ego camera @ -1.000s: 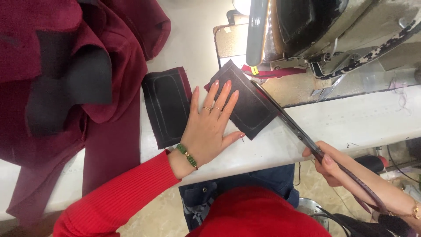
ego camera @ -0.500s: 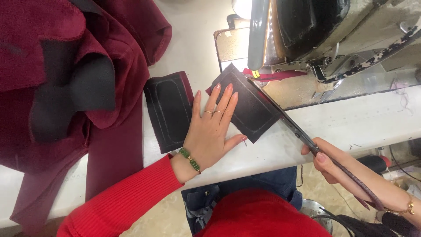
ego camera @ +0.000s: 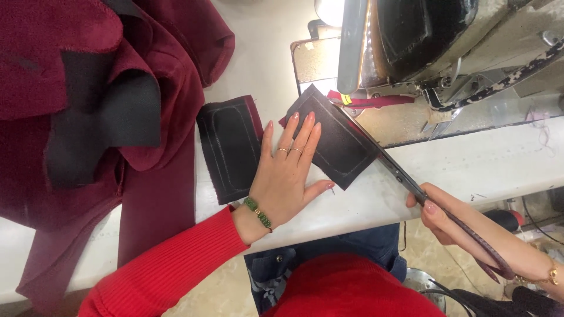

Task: The person uses shears to trim the edges of a small, dark piece of fabric on a white work surface. They hold the fabric with one hand while cutting along the perimeter with the other, occasionally repositioning the material to access different sides.

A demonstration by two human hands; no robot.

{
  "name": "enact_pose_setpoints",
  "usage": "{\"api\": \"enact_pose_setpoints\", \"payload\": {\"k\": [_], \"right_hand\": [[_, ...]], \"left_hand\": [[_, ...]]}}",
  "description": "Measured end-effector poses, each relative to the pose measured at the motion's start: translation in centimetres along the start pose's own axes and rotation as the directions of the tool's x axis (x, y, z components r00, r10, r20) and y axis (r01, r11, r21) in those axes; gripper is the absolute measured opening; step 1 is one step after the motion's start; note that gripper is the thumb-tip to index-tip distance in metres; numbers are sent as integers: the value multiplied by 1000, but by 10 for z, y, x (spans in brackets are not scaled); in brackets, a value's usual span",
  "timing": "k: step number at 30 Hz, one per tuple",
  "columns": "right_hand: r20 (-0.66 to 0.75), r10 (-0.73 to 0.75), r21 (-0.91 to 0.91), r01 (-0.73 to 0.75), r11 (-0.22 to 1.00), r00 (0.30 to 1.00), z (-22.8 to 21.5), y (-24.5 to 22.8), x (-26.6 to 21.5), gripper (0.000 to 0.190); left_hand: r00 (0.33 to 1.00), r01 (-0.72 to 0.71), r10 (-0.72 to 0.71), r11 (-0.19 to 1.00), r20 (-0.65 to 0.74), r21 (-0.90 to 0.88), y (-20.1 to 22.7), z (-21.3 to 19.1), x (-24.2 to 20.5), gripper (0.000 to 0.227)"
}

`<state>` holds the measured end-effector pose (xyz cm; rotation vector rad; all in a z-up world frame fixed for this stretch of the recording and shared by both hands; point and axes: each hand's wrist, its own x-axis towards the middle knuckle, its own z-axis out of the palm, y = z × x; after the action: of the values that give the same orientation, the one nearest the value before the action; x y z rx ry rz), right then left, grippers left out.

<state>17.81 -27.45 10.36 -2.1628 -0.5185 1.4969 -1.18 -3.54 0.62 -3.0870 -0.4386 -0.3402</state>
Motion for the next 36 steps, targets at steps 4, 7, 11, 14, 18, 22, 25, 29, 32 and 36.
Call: {"api": "enact_pose_setpoints", "payload": {"k": [4, 7, 11, 14, 18, 22, 25, 29, 32, 36], "right_hand": [[27, -94, -85, 96, 992, 995, -2, 1, 9, 47], [25, -35, -61, 37, 997, 999, -1, -12, 7, 47], [5, 1, -143, 0, 990, 1000, -2, -13, 10, 47], [-2, -41, -171, 40, 984, 999, 1, -18, 7, 46], [-38, 19, -84, -22, 996, 999, 5, -19, 8, 38], [-11, -15, 51, 15, 999, 1000, 2, -9, 15, 37], [-14, -45, 59, 46, 997, 999, 0, -5, 14, 33], [-14, -61, 71, 62, 996, 998, 0, -8, 16, 37], [-19, -28, 65, 30, 997, 999, 2, -16, 13, 36], [-14, -41, -92, 40, 995, 999, 1, -16, 14, 39]], "left_hand": [[1000, 4, -4, 1000, -1, -21, 0, -1, 0, 99], [1000, 2, -2, 1000, -3, -25, -1, 1, 0, 98], [1000, 0, 0, 1000, -4, -22, -1, 1, -1, 97], [1000, -1, 1, 1000, -8, -11, -1, 0, -1, 98], [1000, 7, -7, 999, -11, -33, 0, 0, 0, 98], [1000, 0, 0, 1000, -7, -23, -1, -1, 0, 97], [1000, -1, 1, 1000, 5, -8, -1, 0, 0, 99], [1000, 3, -3, 1000, -3, 7, -1, 1, 0, 99], [1000, 10, -10, 1000, -3, -20, 0, 2, -1, 98], [1000, 9, -10, 999, -11, -39, 0, 2, -1, 97]]}}
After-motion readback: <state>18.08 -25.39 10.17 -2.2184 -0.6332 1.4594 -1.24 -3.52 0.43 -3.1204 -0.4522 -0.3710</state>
